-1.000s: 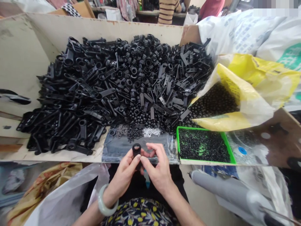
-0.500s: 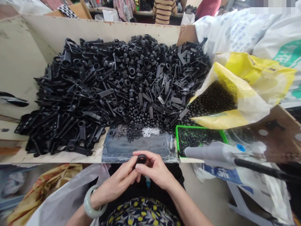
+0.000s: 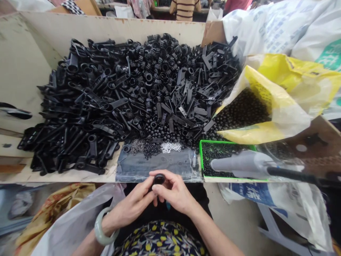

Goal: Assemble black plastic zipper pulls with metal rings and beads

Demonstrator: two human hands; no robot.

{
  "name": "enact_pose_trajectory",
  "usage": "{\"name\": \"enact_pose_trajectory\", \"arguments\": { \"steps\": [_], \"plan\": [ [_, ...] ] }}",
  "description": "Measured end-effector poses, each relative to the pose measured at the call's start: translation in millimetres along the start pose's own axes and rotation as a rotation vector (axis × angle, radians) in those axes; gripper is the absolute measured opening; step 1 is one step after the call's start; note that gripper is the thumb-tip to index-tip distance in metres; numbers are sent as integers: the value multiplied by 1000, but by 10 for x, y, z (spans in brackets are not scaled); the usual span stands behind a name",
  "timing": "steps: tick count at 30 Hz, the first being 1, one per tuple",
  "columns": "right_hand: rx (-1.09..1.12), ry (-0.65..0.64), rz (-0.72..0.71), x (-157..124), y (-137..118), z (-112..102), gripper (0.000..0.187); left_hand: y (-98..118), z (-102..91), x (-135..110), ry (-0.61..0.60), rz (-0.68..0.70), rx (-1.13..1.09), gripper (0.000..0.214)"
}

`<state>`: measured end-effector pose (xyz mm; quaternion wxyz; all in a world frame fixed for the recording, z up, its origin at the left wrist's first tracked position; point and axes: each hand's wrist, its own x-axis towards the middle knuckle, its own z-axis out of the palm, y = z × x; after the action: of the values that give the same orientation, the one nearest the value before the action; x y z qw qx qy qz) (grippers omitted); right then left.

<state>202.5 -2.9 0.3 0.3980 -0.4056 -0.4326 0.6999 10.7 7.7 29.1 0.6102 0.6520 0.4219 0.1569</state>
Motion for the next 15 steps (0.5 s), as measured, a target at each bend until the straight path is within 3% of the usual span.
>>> {"name": "enact_pose_trajectory", "arguments": {
  "steps": [4,8,11,15],
  "plan": [
    [-87,18,-48,-13,-38,20,37,-26,22,-9,28,1,-21,31],
    [-98,77,-60,-2,-20,32,36,-169,79,-7,35,-6,-120,48],
    [-19,93,-24,26,24,24,45,-213,92,5,67,20,-209,53],
    [74,103,-4,47,46,22,61,-104,41,4,46,41,-275,55]
  ]
}}
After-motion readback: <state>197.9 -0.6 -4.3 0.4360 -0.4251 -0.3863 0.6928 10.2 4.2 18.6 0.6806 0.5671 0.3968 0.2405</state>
